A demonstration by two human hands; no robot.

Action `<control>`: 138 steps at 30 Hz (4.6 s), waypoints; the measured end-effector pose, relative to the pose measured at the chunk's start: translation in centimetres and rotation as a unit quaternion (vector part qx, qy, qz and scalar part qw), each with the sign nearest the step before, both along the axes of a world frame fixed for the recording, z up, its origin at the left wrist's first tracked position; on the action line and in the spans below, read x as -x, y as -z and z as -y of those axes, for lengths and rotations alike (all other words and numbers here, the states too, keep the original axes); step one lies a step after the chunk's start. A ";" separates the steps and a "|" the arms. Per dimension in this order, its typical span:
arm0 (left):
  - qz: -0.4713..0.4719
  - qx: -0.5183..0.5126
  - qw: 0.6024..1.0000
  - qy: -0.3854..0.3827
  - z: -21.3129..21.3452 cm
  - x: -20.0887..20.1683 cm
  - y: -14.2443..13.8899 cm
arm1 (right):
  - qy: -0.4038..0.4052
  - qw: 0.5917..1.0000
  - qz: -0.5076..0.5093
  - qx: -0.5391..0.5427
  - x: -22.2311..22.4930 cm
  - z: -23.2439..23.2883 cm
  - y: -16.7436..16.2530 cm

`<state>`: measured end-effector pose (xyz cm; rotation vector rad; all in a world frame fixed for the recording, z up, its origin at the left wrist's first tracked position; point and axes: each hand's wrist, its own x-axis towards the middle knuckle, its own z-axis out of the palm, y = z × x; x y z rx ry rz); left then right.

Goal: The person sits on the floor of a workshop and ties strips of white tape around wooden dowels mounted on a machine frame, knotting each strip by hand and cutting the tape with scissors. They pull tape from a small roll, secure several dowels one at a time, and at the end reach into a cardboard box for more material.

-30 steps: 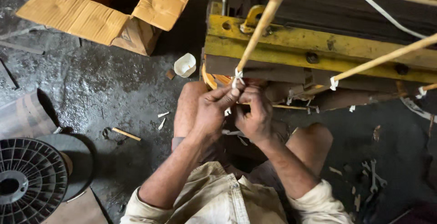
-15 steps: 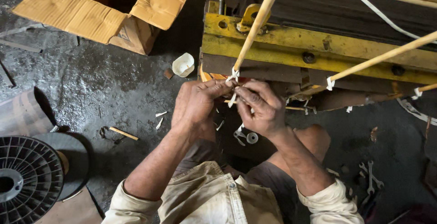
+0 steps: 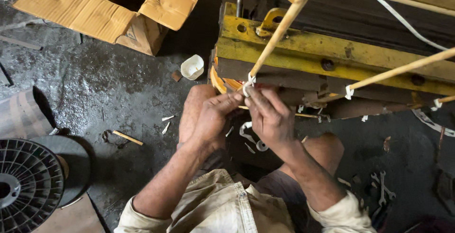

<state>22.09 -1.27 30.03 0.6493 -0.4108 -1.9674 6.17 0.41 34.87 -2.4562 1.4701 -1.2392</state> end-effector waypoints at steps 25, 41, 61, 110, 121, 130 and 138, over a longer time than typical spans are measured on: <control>0.296 0.593 0.721 -0.203 1.2 -0.5 -0.6 | -0.156 0.964 -0.183 -0.112 6.1 6.4 -6.0; 0.259 0.393 0.857 -0.208 -1.3 2.5 0.6 | -0.155 0.984 -0.077 0.050 7.5 1.4 -2.9; 0.437 0.339 0.806 -0.212 -0.2 3.3 -0.3 | 0.253 0.797 -0.173 -0.520 17.8 -3.3 22.6; 0.636 0.502 0.553 -0.194 0.2 -0.5 -4.7 | 0.043 0.915 -0.045 -0.398 5.0 2.0 1.6; 0.416 0.241 0.860 -0.173 -7.8 -4.3 -0.8 | 0.165 0.854 -0.152 -0.470 17.3 -1.6 21.7; 0.389 0.185 0.866 -0.253 -13.6 -8.9 -0.8 | 0.191 0.836 -0.370 -0.358 16.5 -4.6 26.7; 0.460 0.128 0.828 -0.295 -12.2 -8.1 -2.9 | -0.002 0.858 -0.221 -0.463 16.1 -5.1 29.1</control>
